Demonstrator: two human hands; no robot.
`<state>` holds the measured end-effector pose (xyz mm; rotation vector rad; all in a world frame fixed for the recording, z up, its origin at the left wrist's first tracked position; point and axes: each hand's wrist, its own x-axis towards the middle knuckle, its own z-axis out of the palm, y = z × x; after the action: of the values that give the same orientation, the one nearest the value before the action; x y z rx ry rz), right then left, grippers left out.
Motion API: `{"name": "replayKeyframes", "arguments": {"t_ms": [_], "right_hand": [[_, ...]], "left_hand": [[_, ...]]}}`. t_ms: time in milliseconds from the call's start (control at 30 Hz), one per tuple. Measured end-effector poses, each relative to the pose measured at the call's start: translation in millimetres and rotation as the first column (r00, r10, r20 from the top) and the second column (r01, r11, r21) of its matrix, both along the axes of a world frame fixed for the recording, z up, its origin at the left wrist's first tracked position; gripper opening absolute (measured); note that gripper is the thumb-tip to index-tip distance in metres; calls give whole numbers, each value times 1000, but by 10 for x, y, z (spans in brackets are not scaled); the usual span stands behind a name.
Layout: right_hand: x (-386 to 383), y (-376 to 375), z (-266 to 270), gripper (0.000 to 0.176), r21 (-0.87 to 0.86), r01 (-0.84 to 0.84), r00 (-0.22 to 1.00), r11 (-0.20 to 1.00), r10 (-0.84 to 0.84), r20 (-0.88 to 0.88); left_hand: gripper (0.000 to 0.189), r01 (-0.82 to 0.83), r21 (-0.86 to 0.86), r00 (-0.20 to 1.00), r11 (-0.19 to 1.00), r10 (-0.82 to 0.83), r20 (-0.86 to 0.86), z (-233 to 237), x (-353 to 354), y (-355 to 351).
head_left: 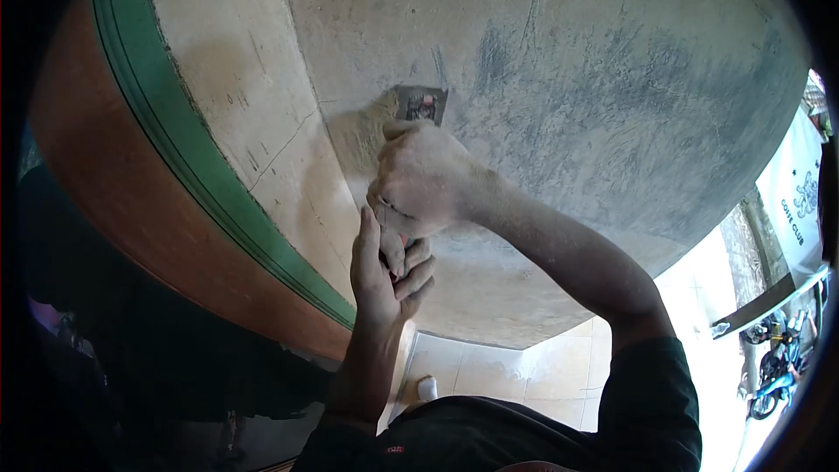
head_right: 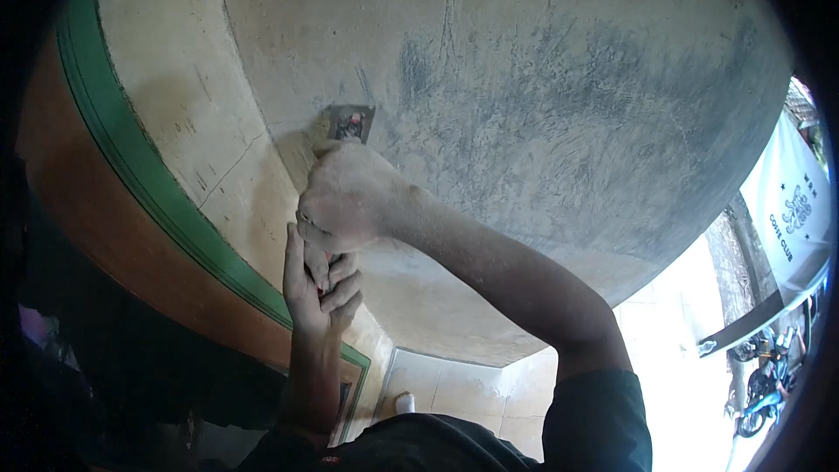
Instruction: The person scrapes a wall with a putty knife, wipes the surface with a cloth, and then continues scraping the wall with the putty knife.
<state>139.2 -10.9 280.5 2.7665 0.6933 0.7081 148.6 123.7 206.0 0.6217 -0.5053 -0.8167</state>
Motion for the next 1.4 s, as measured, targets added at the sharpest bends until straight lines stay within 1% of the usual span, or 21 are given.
{"name": "replayKeyframes", "arguments": {"t_ms": [33, 67, 233, 300, 367, 433, 500, 567, 700, 733, 800, 867, 967, 1000, 1100, 1133, 1167, 1233, 1267, 1333, 1400], "right_hand": [[39, -20, 123, 21, -39, 40, 999, 998, -39, 21], [72, -33, 214, 25, -82, 81, 996, 993, -77, 53], [86, -45, 88, 24, -73, 38, 997, 997, -33, 65], [115, -68, 79, 24, -76, 10, 999, 997, -7, 42], [161, -31, 244, 25, -78, 90, 995, 993, -86, 55], [135, 23, 273, 26, -22, 73, 995, 997, -71, 76], [146, 39, 195, 26, 22, 50, 994, 999, -52, 97], [192, -28, 46, 27, -43, 13, 998, 999, -10, 58], [258, -4, 186, 20, 6, 23, 994, 1000, -23, 105], [253, 20, 201, 19, 24, 22, 991, 999, -25, 131], [242, 39, 144, 19, 38, 18, 986, 999, -24, 162], [220, 14, -21, 19, -34, 20, 996, 999, -16, 87], [263, 9, 176, 19, 41, -17, 992, 999, 12, 128], [260, 29, 203, 19, 54, -17, 993, 998, 10, 115], [278, 88, 190, 19, 77, 1, 980, 997, -17, 198], [250, 81, 27, 19, 85, -11, 988, 996, -2, 153], [241, 37, -92, 19, 88, -21, 994, 996, 11, 110], [238, 28, 1, 20, 23, -2, 994, 1000, -1, 111], [281, -12, 91, 20, 1, 15, 989, 1000, -15, 150], [268, 47, 204, 20, 2, 34, 984, 999, -33, 174], [257, 63, 283, 21, 30, 15, 976, 999, -21, 217]], "left_hand": [[60, -12, 1, 1000, 1000, 12, 5, 51, 45, -45], [57, -18, -119, 999, 993, 21, 30, 57, 101, -106], [57, -25, -107, 1000, 994, 26, 6, 28, 44, -88], [59, -48, -27, 999, 998, 48, -3, -19, 88, -117], [59, -52, 0, 998, 999, 52, -21, 94, 180, -87], [59, -41, -19, 999, 999, 41, 34, 243, 186, -2], [59, -68, -10, 997, 998, 68, 46, 158, 117, 14], [58, -119, 19, 993, 993, 119, -10, 3, 129, -30], [59, -111, 8, 994, 994, 110, 19, 232, 259, -46], [59, -106, 28, 992, 994, 104, 78, 287, 245, 14], [59, -109, 48, 993, 993, 107, 41, 170, 183, 52], [59, -124, 83, 992, 989, 124, 1, -18, 146, 24], [59, -103, 20, 995, 994, 103, 10, 182, 206, 11], [59, -143, 75, 989, 987, 140, 41, 321, 240, 0], [60, -79, 52, 996, 995, 78, 30, 257, 218, 100], [60, -78, 56, 996, 995, 81, -49, 162, 152, 120], [60, -72, 135, 995, 988, 80, -57, 31, 137, 111], [60, -112, 145, 994, 983, 111, 13, 33, 166, 49], [60, -108, 146, 994, 983, 108, 6, 85, 220, 22], [60, -81, 29, 995, 996, 79, 61, 303, 316, 6], [60, -57, 41, 997, 998, 54, 63, 274, 270, 67]]}}
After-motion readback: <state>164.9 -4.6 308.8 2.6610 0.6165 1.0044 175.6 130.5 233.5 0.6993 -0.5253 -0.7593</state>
